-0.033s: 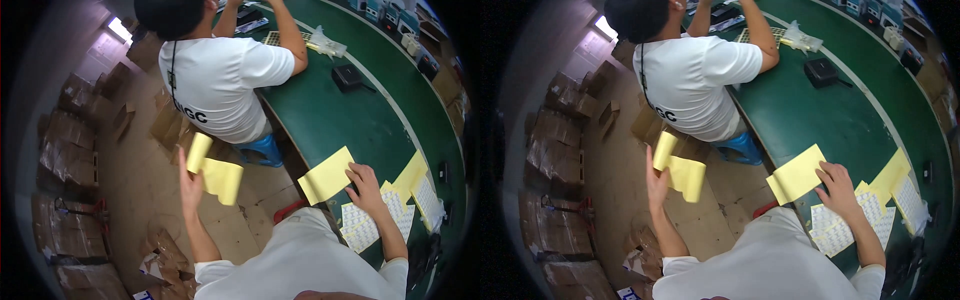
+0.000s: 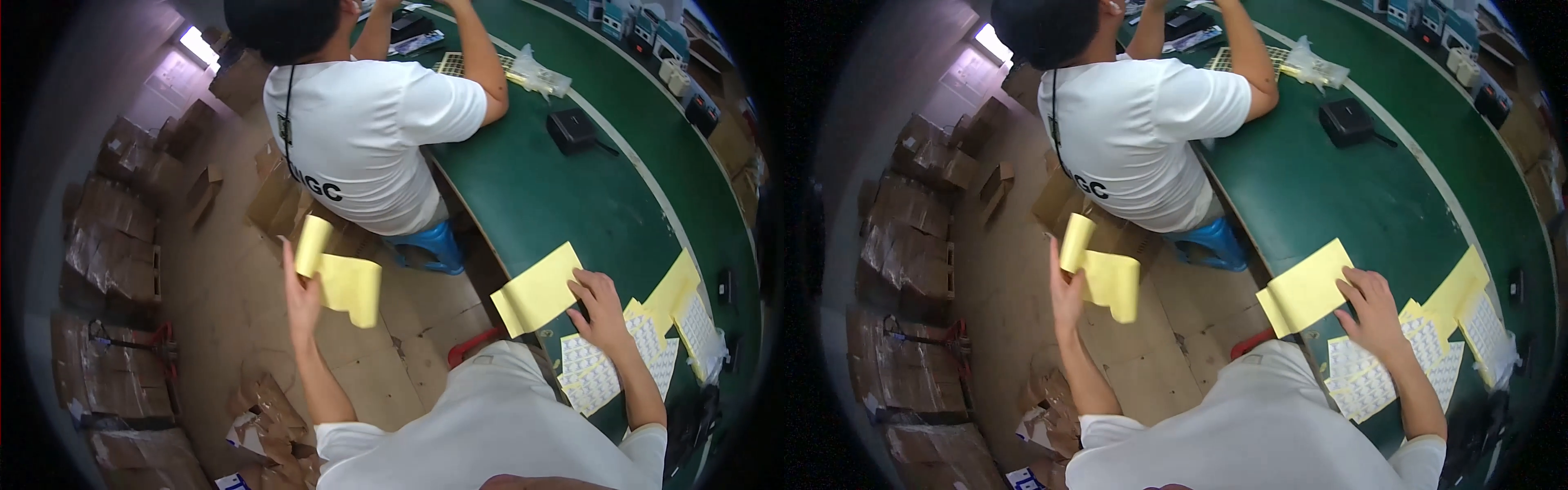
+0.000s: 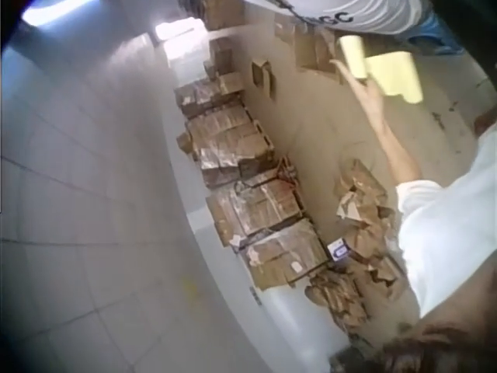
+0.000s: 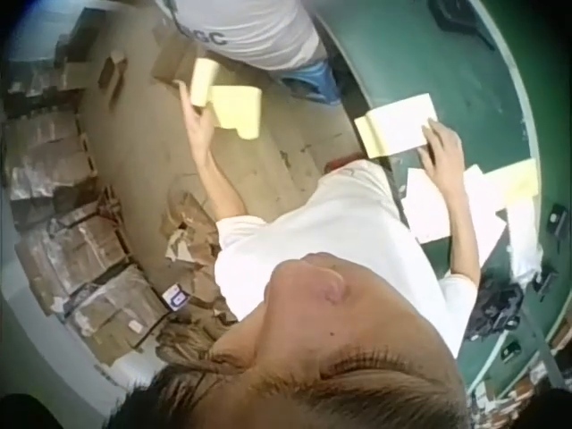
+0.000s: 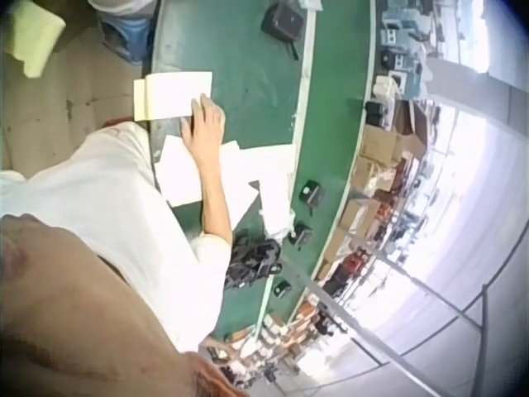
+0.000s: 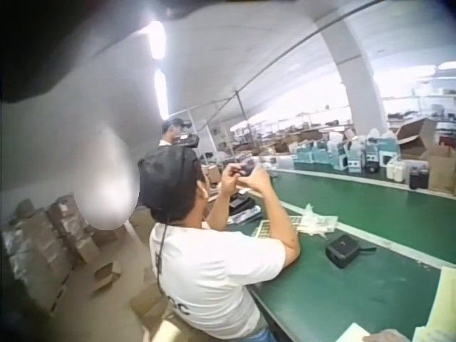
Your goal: The person applies adhesive labels to small black electronic devices by hand, peeling them from a label sheet and pressing them onto the devices on an assembly line workbench.
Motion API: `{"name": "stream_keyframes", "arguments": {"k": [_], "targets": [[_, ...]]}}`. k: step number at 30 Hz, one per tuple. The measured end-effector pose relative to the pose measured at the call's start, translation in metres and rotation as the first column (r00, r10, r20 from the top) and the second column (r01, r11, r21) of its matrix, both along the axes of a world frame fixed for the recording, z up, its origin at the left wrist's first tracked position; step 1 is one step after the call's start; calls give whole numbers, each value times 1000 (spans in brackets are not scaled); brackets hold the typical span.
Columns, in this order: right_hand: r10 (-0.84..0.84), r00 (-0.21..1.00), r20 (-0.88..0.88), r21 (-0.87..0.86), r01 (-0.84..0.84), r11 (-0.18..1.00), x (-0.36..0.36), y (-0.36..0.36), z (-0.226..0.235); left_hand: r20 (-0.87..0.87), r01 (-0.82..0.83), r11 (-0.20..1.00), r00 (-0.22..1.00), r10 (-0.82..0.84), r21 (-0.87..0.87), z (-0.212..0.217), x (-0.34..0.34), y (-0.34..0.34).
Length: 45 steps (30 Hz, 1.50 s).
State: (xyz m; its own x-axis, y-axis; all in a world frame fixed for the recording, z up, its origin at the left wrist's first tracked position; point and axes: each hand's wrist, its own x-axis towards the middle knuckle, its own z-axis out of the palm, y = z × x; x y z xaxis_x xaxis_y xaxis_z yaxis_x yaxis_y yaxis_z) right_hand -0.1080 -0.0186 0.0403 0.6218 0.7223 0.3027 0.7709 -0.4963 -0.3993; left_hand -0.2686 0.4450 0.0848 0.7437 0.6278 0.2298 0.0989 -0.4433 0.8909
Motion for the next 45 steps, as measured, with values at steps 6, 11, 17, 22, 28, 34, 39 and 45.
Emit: {"name": "stream_keyframes", "arguments": {"k": [6,11,17,22,28,34,39,45], "targets": [[12,1000,6,13,-12,1000,-1,2,0,-133,-464,858,857,498,223,-16,30,232],[13,1000,2,-2,-13,1000,-2,1,-1,-205,-629,676,656,727,383,0,60,311],[33,999,-20,4,-33,999,0,5,3,170,-664,687,744,646,295,-47,11,314],[-7,1000,-8,-27,7,1000,-2,4,2,295,-691,723,693,658,11,-39,8,203],[-26,1000,-7,-85,26,996,-3,-1,8,501,-462,887,763,408,-20,18,5,67],[53,999,1,-45,-53,998,8,-15,-1,540,188,981,832,-130,-54,59,87,-116],[30,1000,8,58,-30,998,8,-26,-19,527,769,557,628,-572,-313,33,185,-258],[-13,999,37,100,9,995,7,-27,-34,467,826,171,461,-755,-538,-11,276,-401]]}}
